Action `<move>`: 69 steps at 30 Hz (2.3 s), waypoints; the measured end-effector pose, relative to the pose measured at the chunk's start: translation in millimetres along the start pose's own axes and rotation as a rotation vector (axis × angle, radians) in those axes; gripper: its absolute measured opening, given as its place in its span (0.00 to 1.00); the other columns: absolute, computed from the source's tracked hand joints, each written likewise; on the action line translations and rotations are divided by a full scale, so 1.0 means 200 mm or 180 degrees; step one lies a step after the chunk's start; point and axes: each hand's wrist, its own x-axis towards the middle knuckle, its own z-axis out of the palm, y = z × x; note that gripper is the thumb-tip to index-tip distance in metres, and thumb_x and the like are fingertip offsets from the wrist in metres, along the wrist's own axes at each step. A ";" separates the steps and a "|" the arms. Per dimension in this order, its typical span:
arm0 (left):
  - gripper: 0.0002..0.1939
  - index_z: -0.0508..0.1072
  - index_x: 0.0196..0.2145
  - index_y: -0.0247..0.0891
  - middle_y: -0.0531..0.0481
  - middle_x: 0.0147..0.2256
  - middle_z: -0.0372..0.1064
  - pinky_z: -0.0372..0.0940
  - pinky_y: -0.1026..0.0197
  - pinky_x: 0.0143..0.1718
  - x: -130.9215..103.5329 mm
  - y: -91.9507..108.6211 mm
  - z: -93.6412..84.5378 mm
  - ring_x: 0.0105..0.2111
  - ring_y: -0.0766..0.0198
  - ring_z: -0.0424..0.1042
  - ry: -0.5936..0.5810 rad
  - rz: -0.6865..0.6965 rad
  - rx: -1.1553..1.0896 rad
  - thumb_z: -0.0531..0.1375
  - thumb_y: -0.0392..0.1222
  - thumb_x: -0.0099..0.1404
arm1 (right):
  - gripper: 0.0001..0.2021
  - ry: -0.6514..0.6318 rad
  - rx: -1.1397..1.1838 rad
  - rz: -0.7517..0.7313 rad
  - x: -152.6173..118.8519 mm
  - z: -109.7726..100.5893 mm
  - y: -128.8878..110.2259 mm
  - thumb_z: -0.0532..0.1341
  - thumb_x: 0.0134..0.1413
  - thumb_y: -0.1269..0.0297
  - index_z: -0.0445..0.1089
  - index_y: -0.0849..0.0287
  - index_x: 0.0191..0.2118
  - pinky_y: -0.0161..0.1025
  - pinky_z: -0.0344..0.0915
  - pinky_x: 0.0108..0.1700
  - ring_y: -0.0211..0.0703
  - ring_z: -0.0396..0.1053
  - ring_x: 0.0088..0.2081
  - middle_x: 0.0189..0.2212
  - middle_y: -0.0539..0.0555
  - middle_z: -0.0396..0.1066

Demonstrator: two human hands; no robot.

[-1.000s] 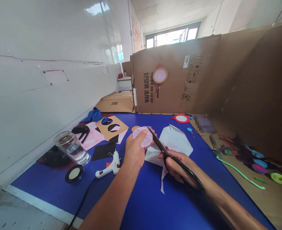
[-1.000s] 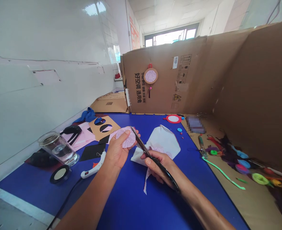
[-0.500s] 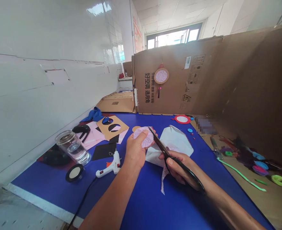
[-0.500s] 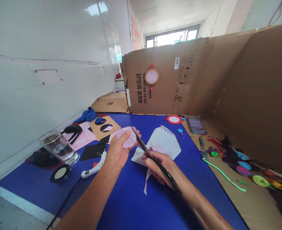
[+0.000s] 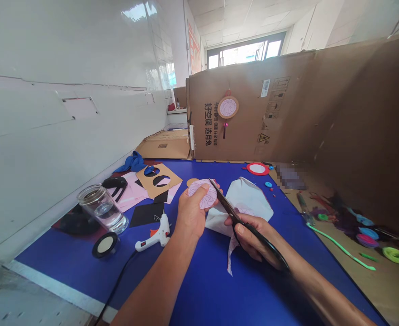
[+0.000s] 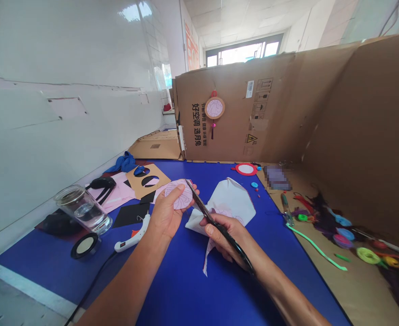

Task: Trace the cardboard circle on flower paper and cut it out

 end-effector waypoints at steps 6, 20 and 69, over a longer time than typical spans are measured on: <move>0.21 0.83 0.43 0.34 0.38 0.41 0.85 0.75 0.58 0.37 0.00 0.00 -0.01 0.43 0.49 0.85 -0.0093 0.0005 0.0049 0.77 0.46 0.53 | 0.42 -0.0091 0.0000 -0.0091 0.01 -0.01 0.00 0.61 0.58 0.21 0.72 0.61 0.53 0.33 0.50 0.20 0.33 0.52 0.16 0.18 0.40 0.59; 0.21 0.83 0.42 0.35 0.40 0.39 0.85 0.74 0.59 0.35 0.00 -0.01 0.00 0.39 0.53 0.84 -0.0145 0.0000 0.0036 0.78 0.45 0.52 | 0.41 0.0014 0.0126 -0.0110 0.04 -0.02 0.08 0.64 0.58 0.23 0.74 0.61 0.54 0.32 0.49 0.17 0.32 0.51 0.15 0.17 0.40 0.59; 0.23 0.82 0.41 0.34 0.39 0.40 0.84 0.75 0.57 0.36 0.01 -0.01 -0.01 0.39 0.51 0.84 0.0017 0.0130 0.0139 0.79 0.46 0.49 | 0.39 0.0040 -0.0081 -0.0025 0.03 -0.04 0.09 0.64 0.60 0.25 0.73 0.60 0.54 0.31 0.49 0.17 0.32 0.50 0.15 0.17 0.39 0.55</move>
